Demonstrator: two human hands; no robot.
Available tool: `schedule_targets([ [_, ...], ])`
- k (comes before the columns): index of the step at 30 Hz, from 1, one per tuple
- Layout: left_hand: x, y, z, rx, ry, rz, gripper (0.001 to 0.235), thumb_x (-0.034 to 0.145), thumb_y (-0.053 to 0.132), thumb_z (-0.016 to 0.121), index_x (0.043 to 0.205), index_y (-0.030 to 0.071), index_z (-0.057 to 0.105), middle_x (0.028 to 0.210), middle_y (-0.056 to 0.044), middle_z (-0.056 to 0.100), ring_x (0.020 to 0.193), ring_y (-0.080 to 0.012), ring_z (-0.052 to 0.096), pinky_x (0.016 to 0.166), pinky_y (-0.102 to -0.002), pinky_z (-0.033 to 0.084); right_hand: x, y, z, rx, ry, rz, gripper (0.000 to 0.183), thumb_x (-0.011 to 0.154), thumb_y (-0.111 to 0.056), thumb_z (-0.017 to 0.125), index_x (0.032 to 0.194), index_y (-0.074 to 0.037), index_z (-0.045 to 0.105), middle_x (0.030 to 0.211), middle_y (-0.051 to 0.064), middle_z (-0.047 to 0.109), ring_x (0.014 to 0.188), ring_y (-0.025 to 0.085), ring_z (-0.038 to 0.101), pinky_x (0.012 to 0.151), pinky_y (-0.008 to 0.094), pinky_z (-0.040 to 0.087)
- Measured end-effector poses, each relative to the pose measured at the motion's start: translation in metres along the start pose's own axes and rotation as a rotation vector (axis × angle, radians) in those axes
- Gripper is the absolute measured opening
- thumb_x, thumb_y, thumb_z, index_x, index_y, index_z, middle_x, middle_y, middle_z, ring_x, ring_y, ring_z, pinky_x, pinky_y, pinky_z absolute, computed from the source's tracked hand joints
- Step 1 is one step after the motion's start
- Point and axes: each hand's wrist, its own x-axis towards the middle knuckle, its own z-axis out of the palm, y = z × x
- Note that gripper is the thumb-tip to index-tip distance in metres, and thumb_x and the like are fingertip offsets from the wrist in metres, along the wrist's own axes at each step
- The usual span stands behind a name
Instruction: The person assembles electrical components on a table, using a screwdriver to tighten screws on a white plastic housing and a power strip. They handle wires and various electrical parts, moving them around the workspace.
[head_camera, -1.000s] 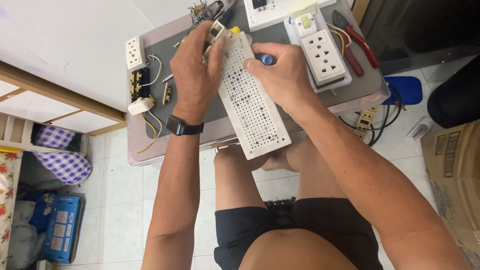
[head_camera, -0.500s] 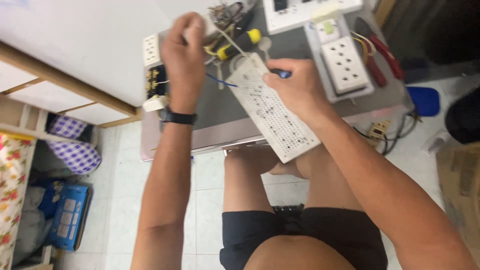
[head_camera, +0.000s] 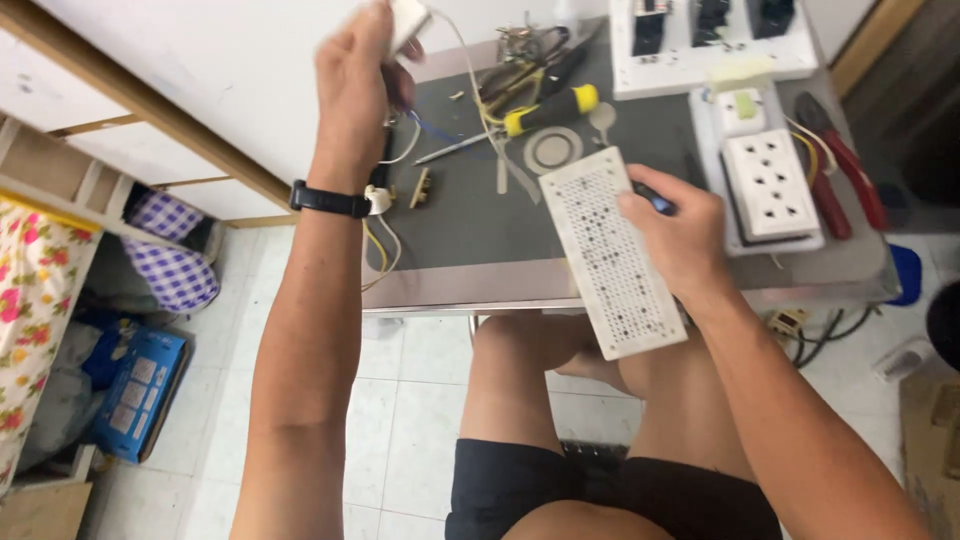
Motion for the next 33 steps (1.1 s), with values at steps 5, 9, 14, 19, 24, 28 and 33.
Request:
schedule_targets([
  [5, -0.001, -0.029, -0.021, -0.372, -0.106, -0.258, 0.043, 0.091, 0.033, 0.050, 0.111, -0.002, 0.063, 0.073, -0.011, 0.066, 0.044, -0.0141, 0.047, 0.042, -0.026, 0.038, -0.006, 0.000, 0.004, 0.060, 0.068, 0.077, 0.038, 0.081, -0.017, 0.070, 0.118, -0.012, 0.069, 0.103, 0.005, 0.073, 0.084, 0.009, 0.068, 0.065, 0.018, 0.056],
  [9, -0.003, -0.025, -0.027, -0.444, -0.027, -0.461, 0.031, 0.093, 0.027, 0.048, 0.097, 0.001, 0.064, 0.069, -0.013, 0.065, 0.042, -0.0122, 0.044, 0.041, -0.025, 0.034, -0.007, -0.002, 0.005, 0.007, 0.078, 0.066, 0.035, 0.083, -0.019, 0.069, 0.118, -0.013, 0.070, 0.100, 0.003, 0.073, 0.082, 0.009, 0.068, 0.064, 0.019, 0.055],
  [14, 0.003, -0.039, -0.030, -0.445, -0.011, -0.495, 0.030, 0.094, 0.027, 0.048, 0.097, 0.002, 0.063, 0.069, -0.013, 0.066, 0.042, -0.0120, 0.044, 0.043, -0.025, 0.032, -0.005, 0.001, 0.005, 0.007, 0.080, 0.074, 0.035, 0.083, -0.020, 0.070, 0.118, -0.012, 0.070, 0.098, 0.004, 0.073, 0.081, 0.009, 0.067, 0.064, 0.019, 0.055],
  [19, 0.007, -0.052, -0.037, -0.321, -0.072, -0.437, 0.027, 0.086, 0.036, 0.064, 0.077, 0.011, 0.062, 0.062, -0.005, 0.061, 0.042, -0.0102, 0.046, 0.040, -0.023, 0.035, 0.000, 0.011, 0.005, 0.003, 0.056, 0.000, 0.031, 0.086, -0.019, 0.071, 0.116, -0.013, 0.071, 0.099, 0.003, 0.073, 0.084, 0.008, 0.067, 0.066, 0.020, 0.056],
  [24, 0.021, -0.042, -0.048, -0.040, -0.185, -0.688, 0.021, 0.085, 0.030, 0.071, 0.085, 0.014, 0.057, 0.060, 0.003, 0.048, 0.045, -0.0054, 0.037, 0.037, -0.019, 0.026, 0.001, 0.012, 0.006, 0.018, 0.065, -0.006, 0.031, 0.085, -0.018, 0.072, 0.115, -0.012, 0.071, 0.099, 0.003, 0.072, 0.083, 0.008, 0.067, 0.068, 0.019, 0.056],
  [28, 0.040, -0.055, -0.061, 0.344, -0.307, -0.844, 0.028, 0.087, 0.034, 0.075, 0.076, 0.017, 0.055, 0.054, 0.004, 0.035, 0.043, -0.0054, 0.025, 0.041, -0.022, 0.020, 0.001, 0.013, 0.005, -0.013, 0.067, -0.014, 0.031, 0.085, -0.019, 0.072, 0.115, -0.013, 0.071, 0.097, 0.002, 0.073, 0.081, 0.007, 0.067, 0.065, 0.018, 0.055],
  [33, 0.047, -0.047, -0.056, 0.695, -0.434, -0.999, 0.039, 0.083, 0.043, 0.067, 0.071, 0.020, 0.039, 0.051, 0.006, 0.024, 0.044, -0.0073, 0.018, 0.043, -0.024, 0.017, 0.001, 0.014, 0.003, 0.016, 0.036, -0.046, 0.030, 0.087, -0.017, 0.071, 0.117, -0.011, 0.070, 0.100, 0.005, 0.072, 0.084, 0.010, 0.068, 0.067, 0.021, 0.057],
])
